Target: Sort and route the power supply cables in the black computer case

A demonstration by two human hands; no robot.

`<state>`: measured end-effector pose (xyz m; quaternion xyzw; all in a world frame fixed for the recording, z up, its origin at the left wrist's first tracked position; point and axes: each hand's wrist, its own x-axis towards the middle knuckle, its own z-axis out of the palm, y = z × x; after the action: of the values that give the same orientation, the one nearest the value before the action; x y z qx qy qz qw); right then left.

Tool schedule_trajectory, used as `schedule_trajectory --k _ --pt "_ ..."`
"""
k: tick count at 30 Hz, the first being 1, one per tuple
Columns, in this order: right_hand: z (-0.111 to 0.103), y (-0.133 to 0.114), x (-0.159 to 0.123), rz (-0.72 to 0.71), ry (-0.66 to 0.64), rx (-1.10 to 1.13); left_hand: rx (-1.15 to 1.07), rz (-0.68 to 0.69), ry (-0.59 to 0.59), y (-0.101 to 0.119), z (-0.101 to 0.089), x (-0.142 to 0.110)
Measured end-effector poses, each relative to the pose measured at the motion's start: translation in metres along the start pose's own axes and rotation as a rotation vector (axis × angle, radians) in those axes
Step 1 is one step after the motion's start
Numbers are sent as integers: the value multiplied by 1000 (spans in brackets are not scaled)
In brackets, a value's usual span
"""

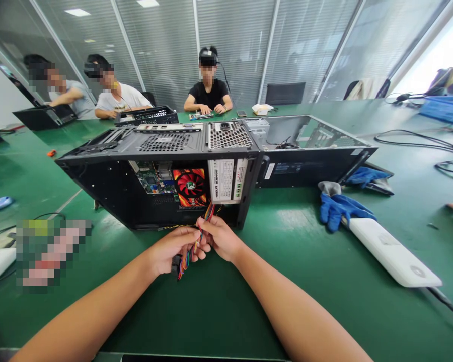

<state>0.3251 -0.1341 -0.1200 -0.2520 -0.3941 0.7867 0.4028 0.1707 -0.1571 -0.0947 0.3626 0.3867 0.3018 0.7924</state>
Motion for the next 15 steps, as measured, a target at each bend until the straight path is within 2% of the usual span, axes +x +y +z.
schedule_trajectory --k 7,12,15 --pt "0 2 1 -37 19 -62 219 34 118 1 -1 2" --pt "-2 8 4 -68 67 -56 202 19 182 0 1 3" --pt "-3 9 4 -57 61 -46 154 41 176 -4 -3 7"
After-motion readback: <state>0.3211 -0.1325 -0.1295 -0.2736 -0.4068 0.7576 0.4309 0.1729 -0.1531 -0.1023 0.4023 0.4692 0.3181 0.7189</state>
